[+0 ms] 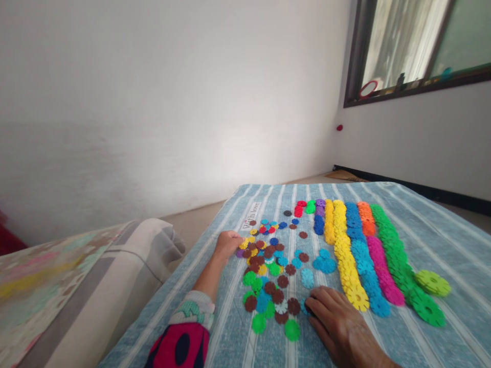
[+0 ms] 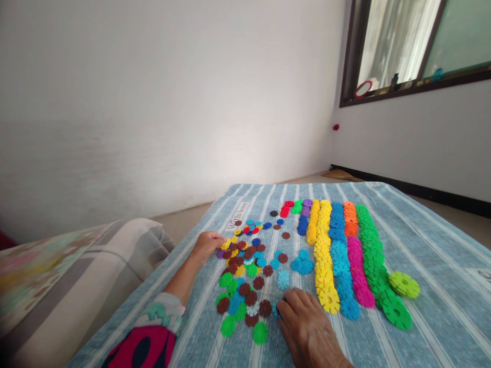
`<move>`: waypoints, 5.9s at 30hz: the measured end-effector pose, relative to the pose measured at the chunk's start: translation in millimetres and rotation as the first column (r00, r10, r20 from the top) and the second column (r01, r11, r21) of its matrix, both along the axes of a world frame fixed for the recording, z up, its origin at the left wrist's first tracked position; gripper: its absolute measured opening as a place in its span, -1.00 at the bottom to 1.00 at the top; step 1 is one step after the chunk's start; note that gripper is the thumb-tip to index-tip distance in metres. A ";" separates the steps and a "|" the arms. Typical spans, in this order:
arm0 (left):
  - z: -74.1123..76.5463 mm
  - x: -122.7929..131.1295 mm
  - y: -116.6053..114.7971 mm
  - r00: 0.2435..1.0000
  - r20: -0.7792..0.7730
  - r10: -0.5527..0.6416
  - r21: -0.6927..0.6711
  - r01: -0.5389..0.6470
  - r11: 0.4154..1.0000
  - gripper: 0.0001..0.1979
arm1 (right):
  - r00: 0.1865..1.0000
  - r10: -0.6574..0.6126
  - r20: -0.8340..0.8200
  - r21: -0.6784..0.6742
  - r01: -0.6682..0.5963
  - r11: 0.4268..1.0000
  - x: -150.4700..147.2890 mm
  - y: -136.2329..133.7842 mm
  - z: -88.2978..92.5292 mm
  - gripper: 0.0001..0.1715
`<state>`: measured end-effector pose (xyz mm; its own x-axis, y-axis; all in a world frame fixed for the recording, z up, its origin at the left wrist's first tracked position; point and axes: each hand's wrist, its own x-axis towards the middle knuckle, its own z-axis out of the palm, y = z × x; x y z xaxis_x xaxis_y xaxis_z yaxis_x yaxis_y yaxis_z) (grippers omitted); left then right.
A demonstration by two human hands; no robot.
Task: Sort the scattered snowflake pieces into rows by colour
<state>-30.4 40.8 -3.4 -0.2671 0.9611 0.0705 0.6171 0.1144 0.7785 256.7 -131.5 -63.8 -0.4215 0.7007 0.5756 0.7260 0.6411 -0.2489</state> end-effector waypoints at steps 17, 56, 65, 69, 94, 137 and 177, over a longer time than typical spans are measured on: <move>1.7 -8.6 1.9 0.986 -0.031 -0.161 -0.095 0.158 0.983 -0.89 | 1.000 -0.001 -0.003 -0.053 0.000 0.999 -1.9 -1.0 6.1 -0.84; -0.5 -10.3 6.7 0.992 -0.047 -0.114 -0.086 0.110 0.990 -0.87 | 1.000 0.004 -0.005 -0.135 -0.005 0.991 -1.7 0.2 2.8 -0.83; 14.2 -5.8 -2.1 0.992 0.077 -0.104 -0.020 0.106 0.994 -0.74 | 1.000 -0.015 -0.011 -0.183 0.013 0.983 -4.8 0.1 8.3 -0.87; 24.7 2.0 -3.7 0.991 0.019 -0.130 0.061 0.128 0.990 -0.73 | 0.999 -0.042 -0.020 -0.190 0.037 0.981 -6.7 1.6 10.3 -0.89; 9.7 235.9 24.0 0.646 -0.377 -0.664 -0.130 0.673 0.728 -0.90 | 0.988 -0.093 0.126 -0.163 0.113 0.980 -10.9 9.6 22.4 -0.96; -3.3 207.7 12.7 0.757 -0.391 -0.523 0.033 0.579 0.815 -0.87 | 0.996 -0.083 0.044 -0.156 0.089 0.984 -11.0 6.9 13.3 -0.89; -8.5 4.4 -7.2 0.813 -0.520 -0.262 0.047 0.333 0.942 -0.86 | 0.999 0.044 0.032 -0.034 -0.043 0.999 3.7 1.4 -1.3 -0.88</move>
<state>-26.0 33.6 -12.0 0.1364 0.9602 0.2439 0.9115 -0.2181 0.3488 260.3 -130.0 -65.1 -0.4700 0.6998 0.5379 0.7059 0.6639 -0.2470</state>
